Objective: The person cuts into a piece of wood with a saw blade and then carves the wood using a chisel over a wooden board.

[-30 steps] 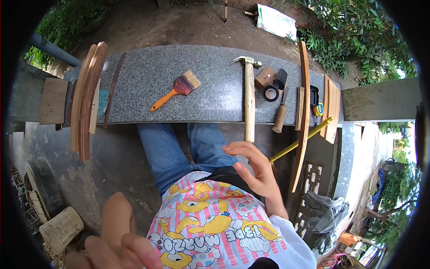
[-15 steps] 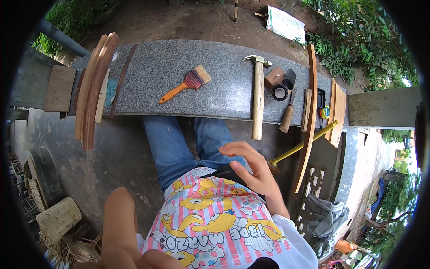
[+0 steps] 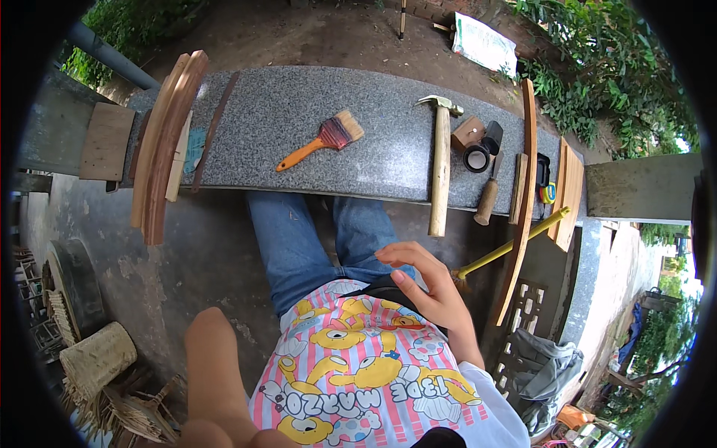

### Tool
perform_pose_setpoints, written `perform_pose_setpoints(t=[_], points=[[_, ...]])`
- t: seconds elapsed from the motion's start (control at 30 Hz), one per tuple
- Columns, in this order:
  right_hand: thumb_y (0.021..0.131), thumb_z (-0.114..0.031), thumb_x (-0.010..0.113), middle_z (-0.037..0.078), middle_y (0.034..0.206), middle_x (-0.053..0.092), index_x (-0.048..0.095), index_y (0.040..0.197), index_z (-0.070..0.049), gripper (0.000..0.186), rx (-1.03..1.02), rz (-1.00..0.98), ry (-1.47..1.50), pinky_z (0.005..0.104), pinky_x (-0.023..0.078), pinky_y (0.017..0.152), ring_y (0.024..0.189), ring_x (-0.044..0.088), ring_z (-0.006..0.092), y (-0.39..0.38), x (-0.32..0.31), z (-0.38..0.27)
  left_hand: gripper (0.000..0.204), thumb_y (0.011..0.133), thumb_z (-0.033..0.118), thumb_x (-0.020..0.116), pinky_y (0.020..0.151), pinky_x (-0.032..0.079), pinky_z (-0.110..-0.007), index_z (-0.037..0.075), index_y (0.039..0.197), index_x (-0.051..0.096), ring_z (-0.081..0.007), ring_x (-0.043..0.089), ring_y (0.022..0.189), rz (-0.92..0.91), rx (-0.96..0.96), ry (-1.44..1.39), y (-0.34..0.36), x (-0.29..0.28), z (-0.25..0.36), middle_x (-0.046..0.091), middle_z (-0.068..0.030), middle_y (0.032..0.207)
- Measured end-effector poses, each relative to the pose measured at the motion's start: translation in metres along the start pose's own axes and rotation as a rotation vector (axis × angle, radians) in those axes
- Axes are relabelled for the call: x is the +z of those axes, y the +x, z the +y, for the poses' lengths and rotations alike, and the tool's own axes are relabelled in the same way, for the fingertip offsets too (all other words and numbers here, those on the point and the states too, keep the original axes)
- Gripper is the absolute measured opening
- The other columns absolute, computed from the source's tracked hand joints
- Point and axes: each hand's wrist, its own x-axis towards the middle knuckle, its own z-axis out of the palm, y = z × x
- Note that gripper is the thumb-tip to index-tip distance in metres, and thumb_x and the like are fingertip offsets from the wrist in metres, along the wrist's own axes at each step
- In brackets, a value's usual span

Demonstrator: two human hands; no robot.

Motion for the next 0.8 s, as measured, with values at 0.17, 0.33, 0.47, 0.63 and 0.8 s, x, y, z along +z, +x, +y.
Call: perform_pose_setpoints(t=[0.17, 0.33, 0.47, 0.63, 0.8], points=[[0.095, -0.003, 0.055, 0.015, 0.122, 0.061, 0.061, 0.118, 0.002, 0.024, 0.033, -0.056, 0.022, 0.0361, 0.046, 0.097, 0.112, 0.060, 0.0247, 0.004, 0.003, -0.008, 0.043, 0.085, 0.031, 0.077, 0.096, 0.046, -0.049, 0.034, 0.125, 0.064, -0.0169, 0.047, 0.122, -0.085, 0.295, 0.076, -0.025, -0.012, -0.010, 0.052, 0.0220, 0.135], [0.095, -0.003, 0.055, 0.014, 0.121, 0.062, 0.061, 0.119, 0.001, 0.025, 0.060, -0.051, 0.011, 0.0358, 0.047, 0.095, 0.108, 0.061, 0.0237, 0.006, 0.005, -0.005, 0.049, 0.086, 0.035, 0.075, 0.099, 0.034, -0.040, 0.035, 0.132, 0.058, -0.0118, 0.044, 0.124, 0.159, 0.316, 0.427, -0.010, 0.004, -0.027, 0.047, 0.0235, 0.139], [0.096, -0.005, 0.055, 0.014, 0.119, 0.062, 0.061, 0.120, 0.000, 0.025, 0.063, -0.037, -0.027, 0.0355, 0.048, 0.093, 0.105, 0.062, 0.0240, 0.005, 0.004, 0.002, 0.050, 0.091, 0.030, 0.063, 0.093, 0.028, -0.043, 0.034, 0.138, 0.044, -0.0083, 0.037, 0.124, 0.180, 0.156, 0.466, -0.027, -0.016, -0.001, 0.039, 0.0203, 0.144], [0.095, -0.002, 0.055, 0.014, 0.119, 0.063, 0.061, 0.118, 0.001, 0.024, 0.077, -0.060, -0.010, 0.0352, 0.047, 0.093, 0.103, 0.061, 0.0226, 0.008, 0.006, -0.002, 0.043, 0.095, 0.028, 0.053, 0.090, 0.024, -0.044, 0.031, 0.135, 0.037, -0.0066, 0.033, 0.121, 0.264, 0.038, 0.488, -0.034, -0.012, 0.013, 0.035, 0.0167, 0.141], [0.096, -0.004, 0.055, 0.014, 0.118, 0.063, 0.061, 0.118, 0.001, 0.024, 0.076, -0.068, -0.015, 0.0351, 0.048, 0.092, 0.102, 0.061, 0.0228, 0.008, 0.007, -0.003, 0.024, 0.097, 0.032, 0.048, 0.093, 0.025, -0.044, 0.027, 0.120, 0.041, -0.0083, 0.033, 0.112, 0.390, -0.016, 0.445, -0.024, 0.007, 0.014, 0.038, 0.0130, 0.127]])
